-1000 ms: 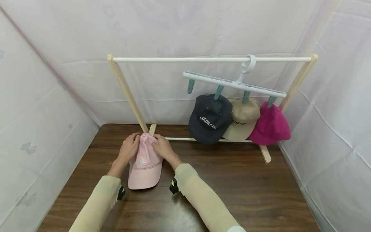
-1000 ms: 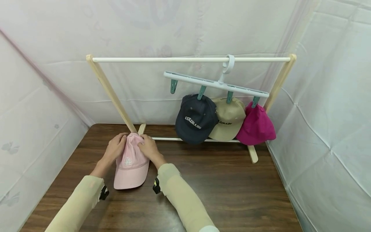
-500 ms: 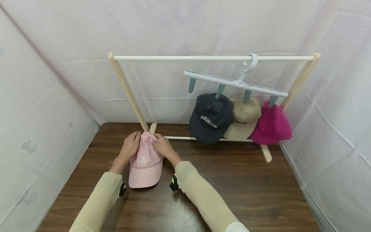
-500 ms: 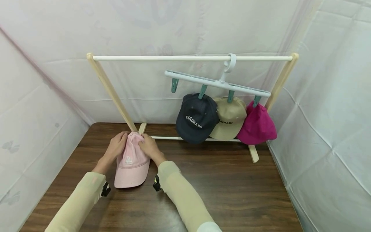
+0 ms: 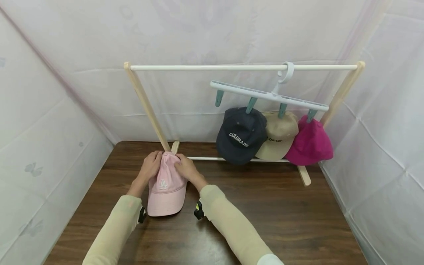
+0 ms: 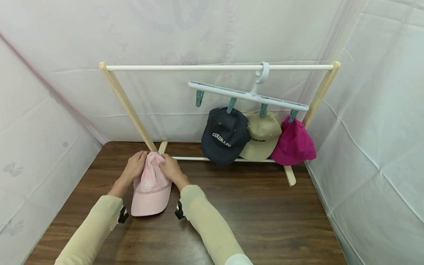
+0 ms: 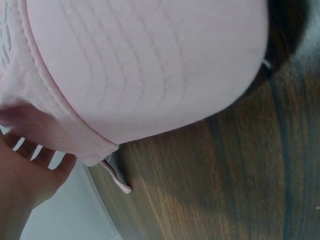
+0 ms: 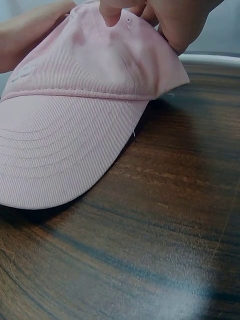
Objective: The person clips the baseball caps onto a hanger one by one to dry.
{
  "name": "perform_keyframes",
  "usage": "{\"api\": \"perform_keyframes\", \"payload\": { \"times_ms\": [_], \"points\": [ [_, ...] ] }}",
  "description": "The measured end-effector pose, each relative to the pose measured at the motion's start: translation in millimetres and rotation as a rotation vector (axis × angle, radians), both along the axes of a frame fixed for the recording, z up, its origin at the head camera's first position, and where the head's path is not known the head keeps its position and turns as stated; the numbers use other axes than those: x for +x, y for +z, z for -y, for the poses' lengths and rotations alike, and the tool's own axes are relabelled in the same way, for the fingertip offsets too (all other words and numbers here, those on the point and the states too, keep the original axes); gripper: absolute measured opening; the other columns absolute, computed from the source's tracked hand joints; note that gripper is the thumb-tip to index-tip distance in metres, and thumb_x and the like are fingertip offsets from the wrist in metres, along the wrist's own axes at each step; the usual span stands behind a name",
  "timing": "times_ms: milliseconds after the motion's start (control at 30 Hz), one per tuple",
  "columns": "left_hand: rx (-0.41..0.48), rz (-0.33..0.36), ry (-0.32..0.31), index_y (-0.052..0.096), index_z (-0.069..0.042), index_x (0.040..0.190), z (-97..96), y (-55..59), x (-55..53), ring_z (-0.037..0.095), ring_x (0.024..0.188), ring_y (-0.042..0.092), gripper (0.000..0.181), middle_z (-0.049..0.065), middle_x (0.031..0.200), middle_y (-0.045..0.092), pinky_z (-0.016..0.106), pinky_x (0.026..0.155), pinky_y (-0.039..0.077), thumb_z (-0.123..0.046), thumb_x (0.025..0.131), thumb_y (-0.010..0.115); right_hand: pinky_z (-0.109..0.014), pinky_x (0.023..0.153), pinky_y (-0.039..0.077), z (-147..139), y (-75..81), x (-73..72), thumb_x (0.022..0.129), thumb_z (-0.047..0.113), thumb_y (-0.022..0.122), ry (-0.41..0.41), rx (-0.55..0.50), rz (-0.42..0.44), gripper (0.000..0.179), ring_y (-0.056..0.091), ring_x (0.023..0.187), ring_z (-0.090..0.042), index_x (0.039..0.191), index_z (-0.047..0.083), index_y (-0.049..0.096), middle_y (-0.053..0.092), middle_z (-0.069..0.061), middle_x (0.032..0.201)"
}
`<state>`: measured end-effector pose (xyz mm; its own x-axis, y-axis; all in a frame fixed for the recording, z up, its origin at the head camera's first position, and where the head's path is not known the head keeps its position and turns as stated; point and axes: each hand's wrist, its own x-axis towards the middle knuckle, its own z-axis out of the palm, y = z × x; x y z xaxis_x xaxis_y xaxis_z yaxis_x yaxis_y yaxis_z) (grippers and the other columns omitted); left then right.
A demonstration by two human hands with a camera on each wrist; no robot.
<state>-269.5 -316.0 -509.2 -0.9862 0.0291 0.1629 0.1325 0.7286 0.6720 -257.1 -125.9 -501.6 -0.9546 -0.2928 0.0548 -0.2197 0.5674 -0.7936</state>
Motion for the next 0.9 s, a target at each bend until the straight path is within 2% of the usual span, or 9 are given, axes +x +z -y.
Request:
{"api": "perform_keyframes", "payload": {
  "times_ms": [233, 533, 767, 900],
  "points": [
    [-0.002, -0.014, -0.011, 0.059, 0.006, 0.131, -2.2, -0.2, -1.1, 0.048, 0.127, 0.051, 0.051, 0.029, 0.130, 0.059, 0.059, 0.109, 0.037, -0.033, 0.111, 0.031, -0.036, 0.101, 0.051, -0.5, -3.9, 0.0, 0.101, 0.011, 0.056, -0.014, -0.003, -0.035, 0.041, 0.063, 0.122, -0.028, 0.142, 0.003, 0.055, 0.066, -0.016, 0.133],
    [0.021, 0.032, -0.018, 0.057, 0.000, 0.133, -4.9, -2.8, 1.5, 0.048, 0.126, 0.054, 0.050, 0.028, 0.133, 0.061, 0.060, 0.106, 0.040, -0.037, 0.111, 0.031, -0.036, 0.095, 0.054, 0.1, -5.8, 1.3, 0.103, 0.012, 0.057, -0.024, -0.035, -0.026, 0.036, 0.065, 0.117, -0.028, 0.138, 0.004, 0.058, 0.068, -0.015, 0.128],
    [-0.011, -0.052, -0.057, 0.060, 0.008, 0.128, -4.6, -6.1, -0.3, 0.051, 0.124, 0.051, 0.050, 0.032, 0.128, 0.060, 0.061, 0.108, 0.035, -0.030, 0.111, 0.031, -0.035, 0.092, 0.055, 0.3, -5.6, 3.1, 0.105, 0.013, 0.055, -0.012, -0.068, -0.057, 0.029, 0.067, 0.112, -0.027, 0.131, 0.002, 0.062, 0.070, -0.015, 0.123],
    [-0.026, -0.083, -0.065, 0.061, 0.010, 0.122, -4.9, -4.4, 1.0, 0.050, 0.121, 0.049, 0.048, 0.033, 0.121, 0.060, 0.060, 0.107, 0.030, -0.026, 0.110, 0.033, -0.034, 0.091, 0.056, -0.6, -5.2, 3.9, 0.105, 0.013, 0.055, -0.005, -0.069, -0.074, 0.028, 0.068, 0.111, -0.026, 0.129, 0.002, 0.063, 0.071, -0.015, 0.122]
  ]
}}
